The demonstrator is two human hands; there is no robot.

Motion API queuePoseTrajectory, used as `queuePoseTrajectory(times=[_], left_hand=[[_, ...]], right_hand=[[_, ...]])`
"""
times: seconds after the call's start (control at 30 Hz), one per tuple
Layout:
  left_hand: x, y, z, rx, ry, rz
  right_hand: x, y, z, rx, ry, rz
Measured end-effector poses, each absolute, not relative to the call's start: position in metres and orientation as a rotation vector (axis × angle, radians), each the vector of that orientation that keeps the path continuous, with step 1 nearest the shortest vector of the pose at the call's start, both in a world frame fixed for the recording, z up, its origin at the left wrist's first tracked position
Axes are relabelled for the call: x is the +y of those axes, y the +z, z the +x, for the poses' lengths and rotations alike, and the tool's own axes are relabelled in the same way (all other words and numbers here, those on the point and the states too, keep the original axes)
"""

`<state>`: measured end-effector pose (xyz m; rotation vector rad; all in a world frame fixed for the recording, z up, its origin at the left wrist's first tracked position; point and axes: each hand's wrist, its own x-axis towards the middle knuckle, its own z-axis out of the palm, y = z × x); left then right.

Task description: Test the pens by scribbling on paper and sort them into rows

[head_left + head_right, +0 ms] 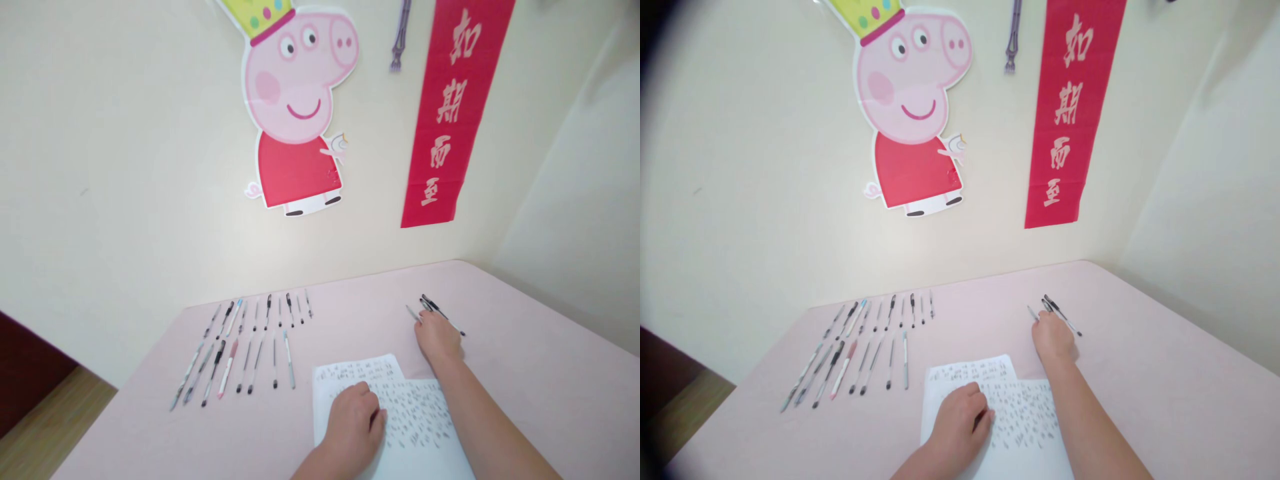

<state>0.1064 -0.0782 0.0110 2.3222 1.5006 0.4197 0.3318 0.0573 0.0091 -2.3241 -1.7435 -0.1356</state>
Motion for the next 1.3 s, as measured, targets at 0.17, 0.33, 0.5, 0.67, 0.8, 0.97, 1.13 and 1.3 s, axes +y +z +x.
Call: queuePoseTrajectory(times=[0.17, 0.33, 0.5, 0.67, 0.8, 0.97, 1.13, 1.3], left_hand=[[-0.078, 0.012, 0.106, 1.490, 0.399, 2.324], [-0.077, 0.008, 0.106, 1.488, 0.396, 2.309], [-0.076, 0.007, 0.105, 1.471, 0.427, 2.306], [-0.073, 0.006, 0.105, 1.376, 0.508, 2.265], [-0.071, 0.006, 0.104, 1.220, 0.690, 2.184], [-0.070, 0.006, 0.104, 1.212, 0.764, 2.144], [-0.069, 0.001, 0.104, 1.208, 0.847, 2.148], [-0.070, -0.004, 0.104, 1.227, 0.902, 2.158]], right_hand=[[0.060, 0.006, 0.328, -1.778, -0.092, -2.322], [0.066, 0.009, 0.304, -1.831, 0.110, -2.083], [0.062, 0.014, 0.236, -2.007, 0.486, -1.622], [0.051, 0.018, 0.159, -2.208, 0.679, -1.300], [0.050, 0.016, 0.118, -2.288, 0.778, -1.318], [0.054, 0.012, 0.099, -2.366, 0.721, -1.387], [0.050, 0.015, 0.091, -2.443, 0.658, -1.436], [0.046, 0.020, 0.084, -2.505, 0.587, -1.457]])
